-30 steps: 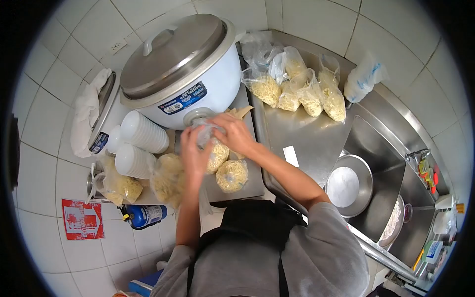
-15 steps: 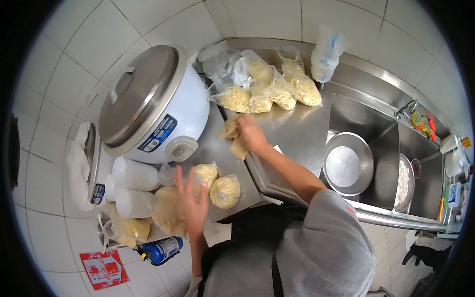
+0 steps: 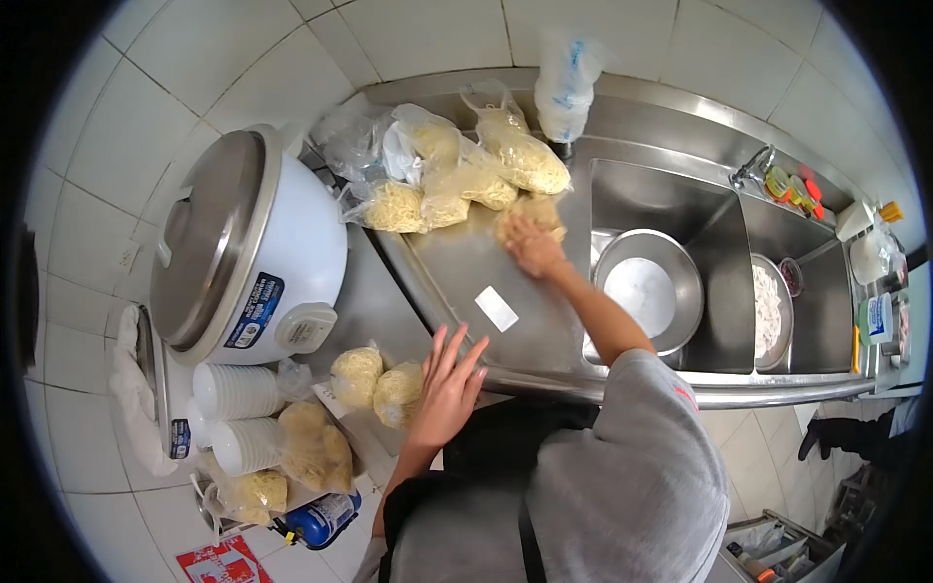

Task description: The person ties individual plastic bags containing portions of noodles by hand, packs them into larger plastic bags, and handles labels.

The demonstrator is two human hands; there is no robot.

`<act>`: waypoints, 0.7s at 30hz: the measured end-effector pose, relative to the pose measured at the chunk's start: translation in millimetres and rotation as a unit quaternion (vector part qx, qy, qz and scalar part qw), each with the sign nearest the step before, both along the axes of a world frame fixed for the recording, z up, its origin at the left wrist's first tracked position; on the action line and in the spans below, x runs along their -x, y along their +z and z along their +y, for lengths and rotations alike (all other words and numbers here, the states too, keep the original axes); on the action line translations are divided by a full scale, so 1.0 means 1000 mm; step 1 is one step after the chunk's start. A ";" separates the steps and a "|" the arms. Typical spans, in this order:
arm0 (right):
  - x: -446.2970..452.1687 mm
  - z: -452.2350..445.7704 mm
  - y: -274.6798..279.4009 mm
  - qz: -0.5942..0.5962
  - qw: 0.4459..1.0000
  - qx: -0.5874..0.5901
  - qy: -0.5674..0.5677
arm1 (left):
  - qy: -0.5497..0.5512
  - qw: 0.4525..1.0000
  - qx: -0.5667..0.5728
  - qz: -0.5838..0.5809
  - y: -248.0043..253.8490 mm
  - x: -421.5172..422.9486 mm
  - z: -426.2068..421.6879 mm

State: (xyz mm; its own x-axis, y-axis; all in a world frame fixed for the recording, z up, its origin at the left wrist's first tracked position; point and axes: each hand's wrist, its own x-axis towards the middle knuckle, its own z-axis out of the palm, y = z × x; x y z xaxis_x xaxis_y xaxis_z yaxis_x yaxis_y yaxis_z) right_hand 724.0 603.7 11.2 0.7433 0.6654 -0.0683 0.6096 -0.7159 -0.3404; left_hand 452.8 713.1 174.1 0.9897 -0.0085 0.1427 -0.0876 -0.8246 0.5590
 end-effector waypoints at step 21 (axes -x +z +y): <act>0.012 -0.058 0.005 -0.054 0.994 -0.052 0.086 | 0.100 0.962 -0.230 0.111 -0.131 -0.110 0.009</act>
State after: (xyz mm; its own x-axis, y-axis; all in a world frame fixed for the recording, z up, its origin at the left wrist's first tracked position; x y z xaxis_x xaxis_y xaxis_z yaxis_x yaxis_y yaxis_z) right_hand 712.3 545.5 16.4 0.6178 0.7822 0.0803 0.7563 -0.5632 -0.3330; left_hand 562.9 721.7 42.9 0.9839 0.1729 -0.0447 0.1771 -0.9772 0.1171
